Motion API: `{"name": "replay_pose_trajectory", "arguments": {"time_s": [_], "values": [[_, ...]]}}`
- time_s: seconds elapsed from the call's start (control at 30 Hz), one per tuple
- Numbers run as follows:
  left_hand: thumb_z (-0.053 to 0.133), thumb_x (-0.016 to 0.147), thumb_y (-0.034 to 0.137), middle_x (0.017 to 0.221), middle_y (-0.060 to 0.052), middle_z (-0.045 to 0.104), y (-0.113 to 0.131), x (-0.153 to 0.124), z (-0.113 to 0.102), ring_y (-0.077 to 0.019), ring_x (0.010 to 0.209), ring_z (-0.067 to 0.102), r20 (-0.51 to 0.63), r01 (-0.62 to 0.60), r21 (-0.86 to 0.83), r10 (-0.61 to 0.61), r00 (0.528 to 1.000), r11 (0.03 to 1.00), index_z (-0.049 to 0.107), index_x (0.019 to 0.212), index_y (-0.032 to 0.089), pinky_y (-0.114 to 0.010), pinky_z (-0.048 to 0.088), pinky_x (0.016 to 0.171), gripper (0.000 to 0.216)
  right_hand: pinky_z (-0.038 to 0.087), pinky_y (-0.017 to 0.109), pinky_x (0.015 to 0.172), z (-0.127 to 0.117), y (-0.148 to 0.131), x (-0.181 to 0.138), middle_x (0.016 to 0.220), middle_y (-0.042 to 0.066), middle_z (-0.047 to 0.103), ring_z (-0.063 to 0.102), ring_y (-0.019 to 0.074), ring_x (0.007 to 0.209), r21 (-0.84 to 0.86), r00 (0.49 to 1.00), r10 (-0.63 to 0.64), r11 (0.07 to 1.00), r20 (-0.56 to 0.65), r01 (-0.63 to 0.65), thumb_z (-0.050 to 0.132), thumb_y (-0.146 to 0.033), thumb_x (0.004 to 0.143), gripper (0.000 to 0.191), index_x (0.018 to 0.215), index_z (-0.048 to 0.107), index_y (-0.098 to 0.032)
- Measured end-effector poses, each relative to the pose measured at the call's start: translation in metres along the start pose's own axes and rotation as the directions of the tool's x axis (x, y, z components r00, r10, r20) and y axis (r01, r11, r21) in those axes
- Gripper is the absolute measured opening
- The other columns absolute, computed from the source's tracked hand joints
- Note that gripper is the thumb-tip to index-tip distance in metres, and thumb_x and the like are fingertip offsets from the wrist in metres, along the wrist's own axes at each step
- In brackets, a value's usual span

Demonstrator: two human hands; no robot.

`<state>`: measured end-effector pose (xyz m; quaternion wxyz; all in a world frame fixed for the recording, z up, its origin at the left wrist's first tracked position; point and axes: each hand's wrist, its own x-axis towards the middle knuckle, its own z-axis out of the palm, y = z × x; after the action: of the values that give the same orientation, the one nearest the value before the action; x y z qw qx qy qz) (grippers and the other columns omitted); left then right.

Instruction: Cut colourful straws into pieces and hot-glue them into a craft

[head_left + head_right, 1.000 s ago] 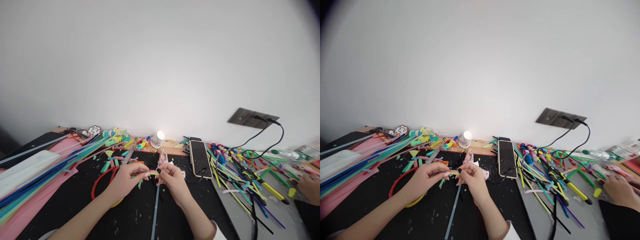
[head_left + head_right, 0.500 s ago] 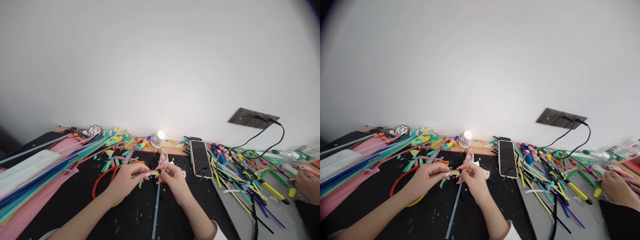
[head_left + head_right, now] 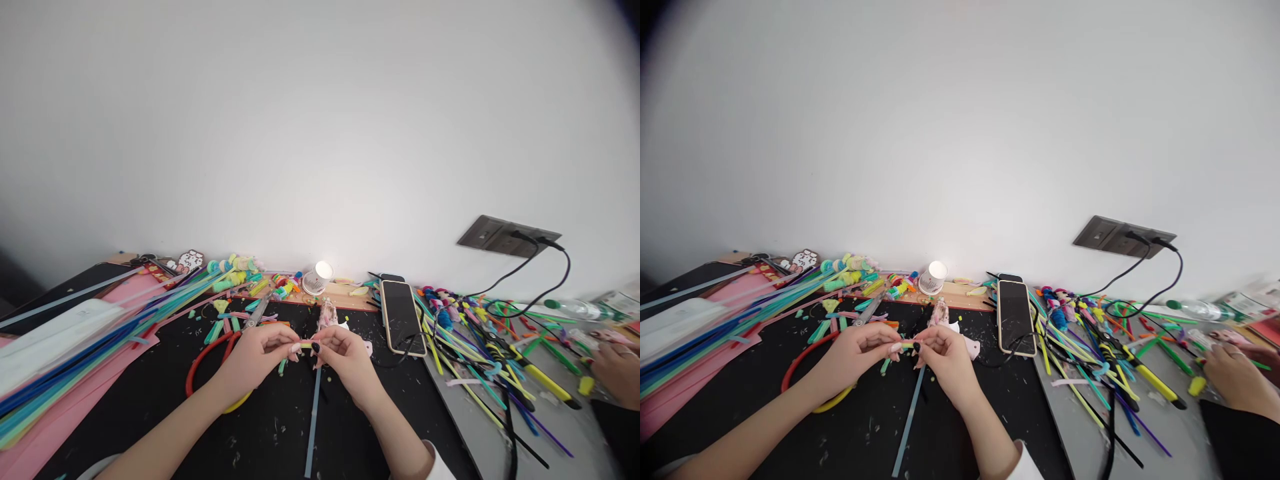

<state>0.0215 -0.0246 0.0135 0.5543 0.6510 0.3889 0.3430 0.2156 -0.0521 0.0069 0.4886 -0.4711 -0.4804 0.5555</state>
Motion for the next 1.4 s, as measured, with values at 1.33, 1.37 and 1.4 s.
{"name": "replay_pose_trajectory", "arguments": {"time_s": [1.33,1.37,1.4], "values": [[0.06,0.085,0.041,0.094,-0.007,0.075,-0.0035,0.0034,-0.0004,-0.0213,0.081,0.071,0.02,0.03,-0.048,-0.029,0.999,0.998,0.066,0.097,0.017,-0.036,0.057,0.08,0.027,0.055,0.03,0.07,0.0004,-0.0016,-0.0033,0.08,0.0,0.068,0.064,0.0165,0.073,-0.112,0.993,-0.111,0.987,0.024,0.113,0.067,-0.023,0.072,0.014,0.085,0.069,-0.025],[0.061,0.086,0.04,0.093,-0.007,0.074,-0.0034,0.0035,-0.0003,-0.0209,0.081,0.07,0.023,0.025,-0.049,-0.024,0.999,0.998,0.066,0.095,0.017,-0.035,0.056,0.08,0.025,0.055,0.03,0.07,0.0002,-0.0011,-0.0033,0.08,0.0,0.068,0.064,0.0167,0.074,-0.114,0.994,-0.109,0.987,0.025,0.111,0.068,-0.022,0.071,0.016,0.087,0.069,-0.025],[0.061,0.085,0.039,0.092,-0.006,0.074,-0.0029,0.0034,-0.0003,-0.0204,0.081,0.07,0.021,0.019,-0.05,-0.018,1.0,0.999,0.067,0.093,0.017,-0.034,0.056,0.079,0.024,0.055,0.03,0.07,-0.0001,-0.0007,-0.0032,0.079,-0.001,0.068,0.064,0.0168,0.074,-0.118,0.994,-0.107,0.987,0.023,0.109,0.068,-0.021,0.07,0.018,0.088,0.069,-0.025]]}}
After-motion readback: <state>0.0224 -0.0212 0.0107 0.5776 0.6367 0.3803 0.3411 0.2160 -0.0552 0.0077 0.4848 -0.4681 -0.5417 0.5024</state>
